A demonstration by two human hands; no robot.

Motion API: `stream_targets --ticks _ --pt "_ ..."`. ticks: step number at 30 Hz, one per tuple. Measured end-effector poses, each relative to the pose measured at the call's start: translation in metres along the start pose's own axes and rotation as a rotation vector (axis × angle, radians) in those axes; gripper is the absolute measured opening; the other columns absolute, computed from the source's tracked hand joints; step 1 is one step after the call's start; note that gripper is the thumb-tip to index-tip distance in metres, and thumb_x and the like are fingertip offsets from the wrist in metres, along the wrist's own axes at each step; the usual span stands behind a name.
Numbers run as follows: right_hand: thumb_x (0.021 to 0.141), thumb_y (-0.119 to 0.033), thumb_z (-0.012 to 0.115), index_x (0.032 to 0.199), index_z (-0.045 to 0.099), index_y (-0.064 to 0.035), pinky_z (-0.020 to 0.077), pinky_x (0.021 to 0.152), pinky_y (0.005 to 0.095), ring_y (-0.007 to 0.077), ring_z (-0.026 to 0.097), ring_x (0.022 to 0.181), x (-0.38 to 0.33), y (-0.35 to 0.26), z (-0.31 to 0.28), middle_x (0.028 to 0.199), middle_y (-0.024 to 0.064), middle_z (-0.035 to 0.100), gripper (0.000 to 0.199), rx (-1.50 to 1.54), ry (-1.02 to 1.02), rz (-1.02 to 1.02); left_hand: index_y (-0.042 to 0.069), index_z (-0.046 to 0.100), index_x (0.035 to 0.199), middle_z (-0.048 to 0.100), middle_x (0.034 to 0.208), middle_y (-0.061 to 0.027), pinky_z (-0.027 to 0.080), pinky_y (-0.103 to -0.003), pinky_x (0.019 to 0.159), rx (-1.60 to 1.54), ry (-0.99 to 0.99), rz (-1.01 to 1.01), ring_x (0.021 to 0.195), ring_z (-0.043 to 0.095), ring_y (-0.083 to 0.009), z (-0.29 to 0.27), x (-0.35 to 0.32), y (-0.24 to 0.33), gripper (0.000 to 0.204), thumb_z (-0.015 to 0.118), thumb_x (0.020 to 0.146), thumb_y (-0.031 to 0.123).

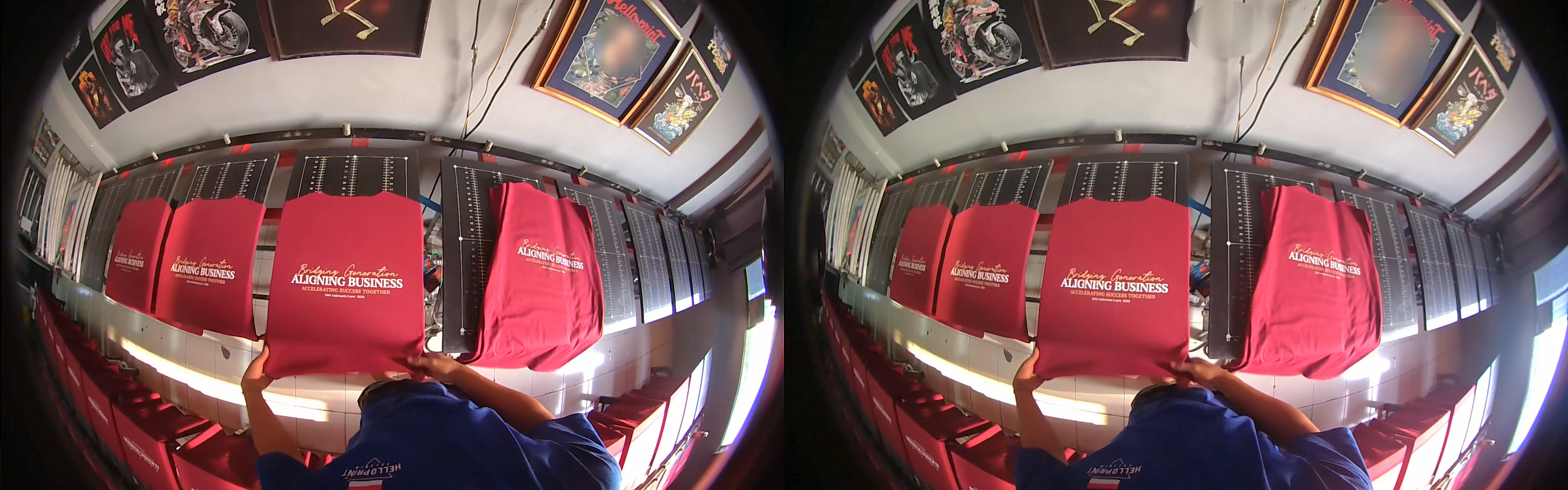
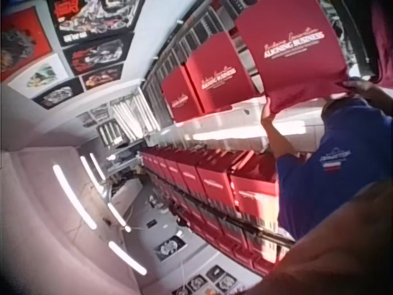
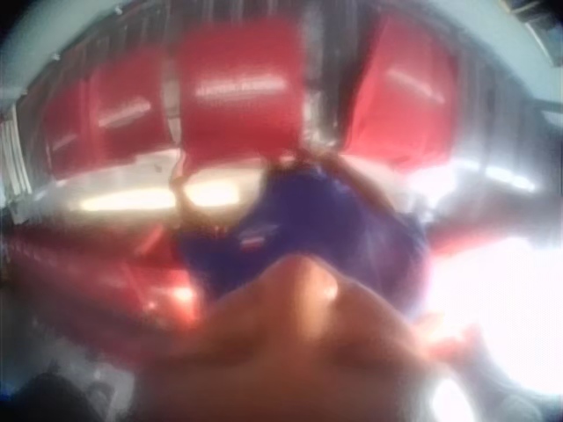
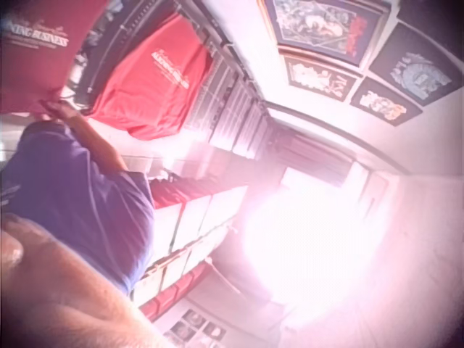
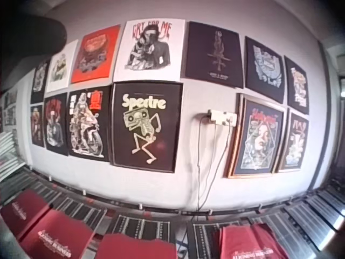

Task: The person picks up red t-shirts from screen-printing platens on long tables and folds them by hand.

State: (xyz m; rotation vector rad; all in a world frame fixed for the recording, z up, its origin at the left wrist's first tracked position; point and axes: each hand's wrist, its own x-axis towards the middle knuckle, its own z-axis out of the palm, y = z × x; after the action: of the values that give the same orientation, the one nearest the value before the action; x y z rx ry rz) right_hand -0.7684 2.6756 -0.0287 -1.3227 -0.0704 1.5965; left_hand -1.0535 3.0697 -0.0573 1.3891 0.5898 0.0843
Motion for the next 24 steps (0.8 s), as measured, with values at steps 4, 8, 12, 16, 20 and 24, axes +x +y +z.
stream_targets --ticks 4,8,12,16,20,24 --pt "0.089 -0.029 0.064 0.111 0.061 0.0007 0.0486 0.083 0.0291 0.0156 0.060 0.096 -0.054 -0.042 0.007 0.105 0.0083 0.064 0.037 0.111 0.076 0.005 -0.004 0.045 0.130 0.053 0.128 -0.0136 0.041 -0.037 0.100 -0.600 0.228 0.113 0.116 0.053 -0.0233 0.036 -0.015 0.117 0.051 0.058 0.091 0.026" --pt "0.086 -0.024 0.066 0.109 0.058 -0.0007 0.0513 0.083 0.0384 0.0204 0.062 0.092 -0.105 -0.164 0.002 0.100 0.0076 0.064 0.034 0.531 0.038 -0.705 -0.002 0.050 0.124 0.056 0.124 -0.0127 0.043 -0.039 0.098 -0.616 0.373 0.455 0.112 0.055 -0.0252 0.078 0.027 0.202 0.044 0.053 0.093 0.029" --pt "0.078 -0.021 0.068 0.124 0.050 0.0039 0.0469 0.095 0.0439 0.0292 0.059 0.107 -0.188 -0.179 -0.060 0.120 0.0172 0.059 0.055 0.522 -0.138 -1.123 0.003 0.044 0.134 0.046 0.138 -0.0125 0.028 -0.046 0.109 -0.821 -0.416 0.781 0.128 0.043 -0.0291 0.137 0.010 0.292 0.053 0.048 0.095 0.038" --pt "0.079 -0.035 0.052 0.114 0.057 0.0090 0.0476 0.093 0.0450 0.0327 0.061 0.104 -0.295 -0.178 -0.105 0.115 0.0230 0.061 0.056 0.307 0.088 -1.637 0.005 0.040 0.137 0.044 0.140 -0.0136 0.032 -0.050 0.107 -0.563 -0.285 0.989 0.127 0.043 -0.0310 0.196 -0.013 0.345 0.047 0.043 0.098 0.032" --pt "0.092 -0.020 0.050 0.119 0.053 0.0056 0.0469 0.091 0.0365 0.0262 0.061 0.103 -0.418 -0.209 -0.150 0.112 0.0173 0.061 0.037 0.173 0.428 -1.643 0.005 0.044 0.133 0.051 0.132 -0.0128 0.038 -0.048 0.103 -0.502 -0.448 0.937 0.123 0.048 -0.0273 0.338 0.007 0.431 0.037 0.040 0.100 0.021" --pt "0.094 -0.014 0.048 0.117 0.058 0.0042 0.0441 0.092 0.0296 0.0181 0.060 0.103 -0.464 -0.260 -0.195 0.114 0.0131 0.061 0.031 0.146 1.033 -1.305 0.002 0.058 0.119 0.060 0.120 -0.0107 0.045 -0.034 0.095 -0.530 -0.110 0.582 0.110 0.057 -0.0196 0.440 0.081 0.439 0.030 0.057 0.091 0.013"
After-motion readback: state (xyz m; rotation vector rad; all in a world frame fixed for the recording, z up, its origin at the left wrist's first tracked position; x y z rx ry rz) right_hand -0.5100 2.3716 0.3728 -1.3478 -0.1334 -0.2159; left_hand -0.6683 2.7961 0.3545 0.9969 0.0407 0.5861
